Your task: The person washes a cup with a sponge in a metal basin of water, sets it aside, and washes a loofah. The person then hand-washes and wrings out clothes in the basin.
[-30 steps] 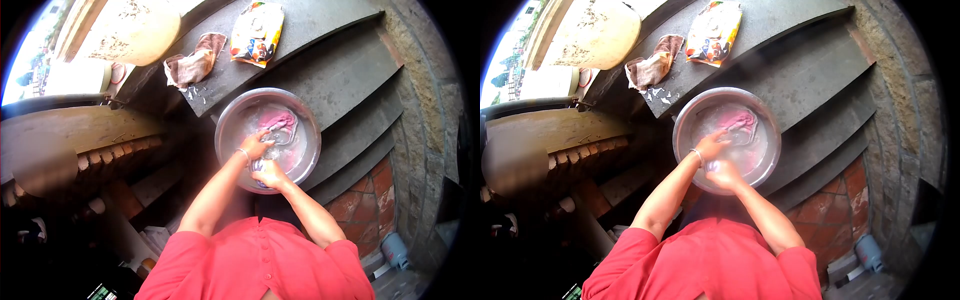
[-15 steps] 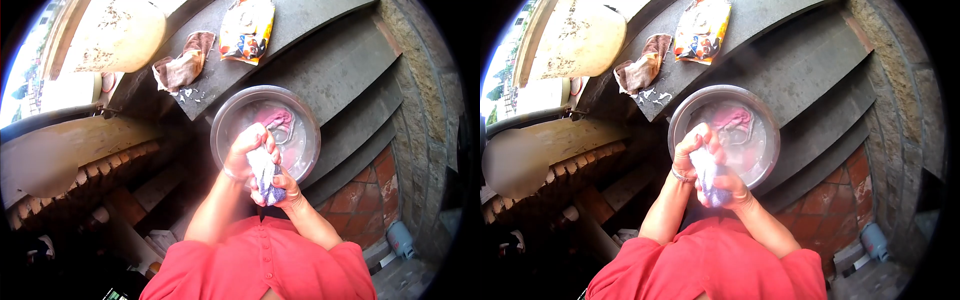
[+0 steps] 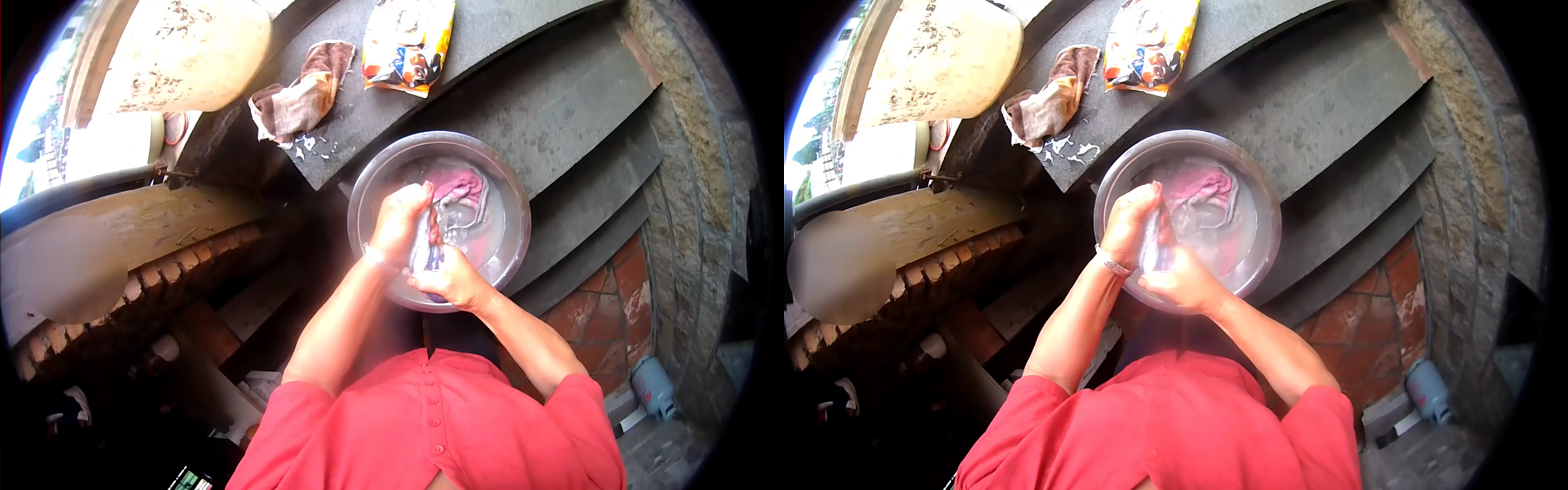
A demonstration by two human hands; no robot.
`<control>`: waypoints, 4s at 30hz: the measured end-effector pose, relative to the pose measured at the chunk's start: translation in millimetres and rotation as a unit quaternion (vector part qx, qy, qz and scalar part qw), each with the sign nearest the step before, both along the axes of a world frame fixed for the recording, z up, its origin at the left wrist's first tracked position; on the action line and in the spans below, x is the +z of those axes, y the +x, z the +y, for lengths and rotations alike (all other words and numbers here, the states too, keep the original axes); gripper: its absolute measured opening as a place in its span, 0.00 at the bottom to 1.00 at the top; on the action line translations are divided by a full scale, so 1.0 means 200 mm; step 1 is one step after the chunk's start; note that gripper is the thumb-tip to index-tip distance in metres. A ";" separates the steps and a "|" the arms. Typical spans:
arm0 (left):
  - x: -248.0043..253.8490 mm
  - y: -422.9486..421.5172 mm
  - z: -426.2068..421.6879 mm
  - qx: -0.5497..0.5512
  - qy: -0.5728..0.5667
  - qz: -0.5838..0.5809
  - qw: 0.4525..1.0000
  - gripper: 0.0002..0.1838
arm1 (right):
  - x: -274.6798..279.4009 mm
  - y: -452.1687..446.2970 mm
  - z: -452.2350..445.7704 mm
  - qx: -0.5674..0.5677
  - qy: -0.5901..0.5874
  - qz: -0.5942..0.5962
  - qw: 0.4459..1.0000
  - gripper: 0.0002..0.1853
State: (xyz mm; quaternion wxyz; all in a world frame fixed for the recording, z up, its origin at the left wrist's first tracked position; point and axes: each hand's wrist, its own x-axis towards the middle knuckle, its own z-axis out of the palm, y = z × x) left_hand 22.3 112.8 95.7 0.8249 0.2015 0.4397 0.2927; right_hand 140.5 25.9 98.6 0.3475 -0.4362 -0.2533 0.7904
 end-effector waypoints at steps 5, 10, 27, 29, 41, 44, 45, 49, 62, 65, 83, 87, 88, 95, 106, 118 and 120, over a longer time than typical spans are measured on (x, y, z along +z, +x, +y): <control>-0.20 0.01 -0.02 0.063 0.025 0.095 0.993 0.15 | -0.18 -0.06 0.01 0.000 0.035 -0.106 0.994 0.16; -0.38 -0.01 -0.04 0.127 0.035 0.218 0.967 0.16 | -0.28 -0.15 0.02 0.043 0.046 -0.328 0.943 0.30; -0.31 -0.19 -0.33 -0.105 0.132 0.463 0.870 0.17 | -0.34 -0.19 -0.24 0.121 0.198 -0.451 0.862 0.42; -0.27 -0.28 -0.33 -0.110 0.087 0.390 0.910 0.12 | -0.26 -0.17 -0.24 0.125 0.226 -0.415 0.873 0.42; 0.00 -0.93 -0.60 0.190 0.085 0.243 0.947 0.07 | -0.39 -0.08 0.18 0.182 0.281 -0.522 0.785 0.23; 0.08 -1.13 -0.74 0.273 0.077 0.213 0.935 0.09 | -0.29 -0.30 0.45 0.082 0.395 -0.451 0.796 0.24; 0.09 -1.22 -0.80 0.295 0.084 0.215 0.927 0.09 | -0.26 -0.38 0.57 0.073 0.433 -0.443 0.782 0.26; 0.21 -1.51 -1.08 0.440 0.085 0.210 0.869 0.10 | -0.38 -0.59 1.09 0.045 0.528 -0.534 0.659 0.38; 0.58 -2.54 -1.98 0.767 0.084 0.388 0.504 0.30 | -0.41 -0.54 1.54 0.122 0.582 -0.607 0.528 0.12; 0.55 -2.66 -1.97 0.646 -0.094 0.578 0.489 0.45 | -0.19 -0.37 1.36 0.163 0.486 -0.672 0.535 0.07; -0.16 -1.11 -0.88 0.054 0.321 0.467 0.822 0.12 | -0.43 0.44 -0.28 0.002 0.143 -0.661 0.736 0.18; -0.20 -0.77 -0.69 -0.063 0.403 0.440 0.800 0.12 | -0.59 0.20 -0.31 0.032 0.224 -0.671 0.706 0.23; -0.22 -0.70 -0.65 -0.088 0.409 0.436 0.797 0.12 | -0.67 0.15 -0.33 0.055 0.244 -0.691 0.679 0.23; -0.47 -0.28 -0.39 -0.182 0.477 0.504 0.697 0.20 | -0.81 -0.18 -0.27 0.103 0.215 -0.732 0.639 0.30; -0.70 0.04 -0.07 -0.381 0.337 0.511 0.693 0.27 | -0.80 0.06 -0.12 0.206 0.292 -0.681 0.639 0.35; -0.73 0.00 -0.22 -0.298 0.487 0.613 0.546 0.28 | -0.61 0.13 -0.04 0.007 0.145 -0.649 0.747 0.35; -0.64 -0.01 -0.36 -0.227 0.427 0.601 0.636 0.29 | -0.67 0.09 -0.08 0.006 0.084 -0.642 0.762 0.37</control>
